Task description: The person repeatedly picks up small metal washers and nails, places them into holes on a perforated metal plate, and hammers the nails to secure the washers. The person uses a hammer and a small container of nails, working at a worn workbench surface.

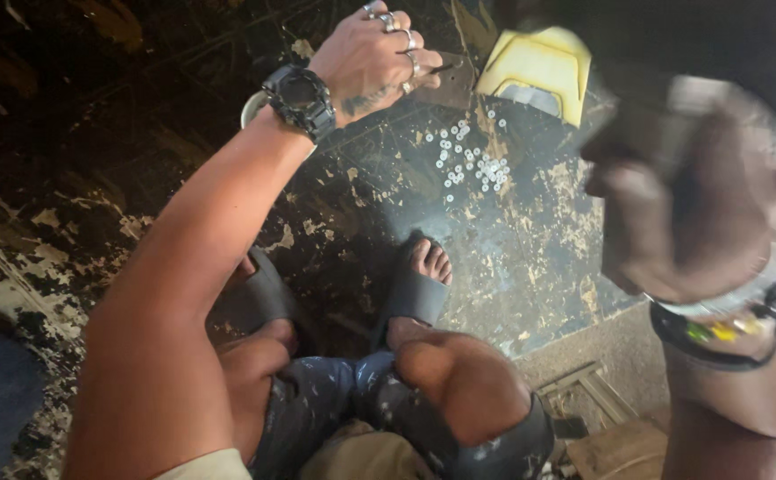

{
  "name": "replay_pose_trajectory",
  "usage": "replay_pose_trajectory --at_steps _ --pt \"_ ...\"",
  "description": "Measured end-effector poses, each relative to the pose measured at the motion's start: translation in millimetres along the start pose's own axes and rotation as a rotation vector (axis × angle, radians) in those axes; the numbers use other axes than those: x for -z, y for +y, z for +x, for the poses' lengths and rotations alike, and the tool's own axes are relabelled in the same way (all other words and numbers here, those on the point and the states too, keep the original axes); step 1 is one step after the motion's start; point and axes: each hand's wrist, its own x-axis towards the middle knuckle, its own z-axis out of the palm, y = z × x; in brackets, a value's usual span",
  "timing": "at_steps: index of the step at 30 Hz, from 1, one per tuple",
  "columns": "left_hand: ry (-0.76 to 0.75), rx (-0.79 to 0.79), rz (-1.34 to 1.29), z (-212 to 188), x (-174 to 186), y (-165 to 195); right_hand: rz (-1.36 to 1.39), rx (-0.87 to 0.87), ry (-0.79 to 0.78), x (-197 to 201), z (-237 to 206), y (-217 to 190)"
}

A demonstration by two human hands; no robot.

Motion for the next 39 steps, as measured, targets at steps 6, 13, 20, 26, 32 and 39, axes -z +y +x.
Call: replay_pose_trajectory --at_steps 6,13,20,26,32,39 --pt "-0.017 -0.008 0.003 -4.1 -2.1 -2.2 -0.370 0.019 -0.203 -25.5 38.8 -18.4" --pt "0.010 0.003 -0.089 -5.8 -8.9 -2.6 -0.174 0.147 -0.069 -16.8 32.1 -25.9" --pt "0.016 -0.111 0.042 1.2 2.5 -1.3 -0.353 -0.142 -0.243 -24.0 -10.0 41.8" --pt "0.009 0.026 -0.064 -4.2 2.6 4.7 -0.435 0.034 0.014 -131.5 -117.2 116.5" --pt "-0.081 0.039 -0.041 -5.5 4.8 4.0 -0.401 -0.263 -0.134 -257.7 -201.8 149.2" --pt "-0.110 0.135 0.013 5.2 12.7 12.1 -0.292 -0.128 0.029 -219.7 -103.5 128.0"
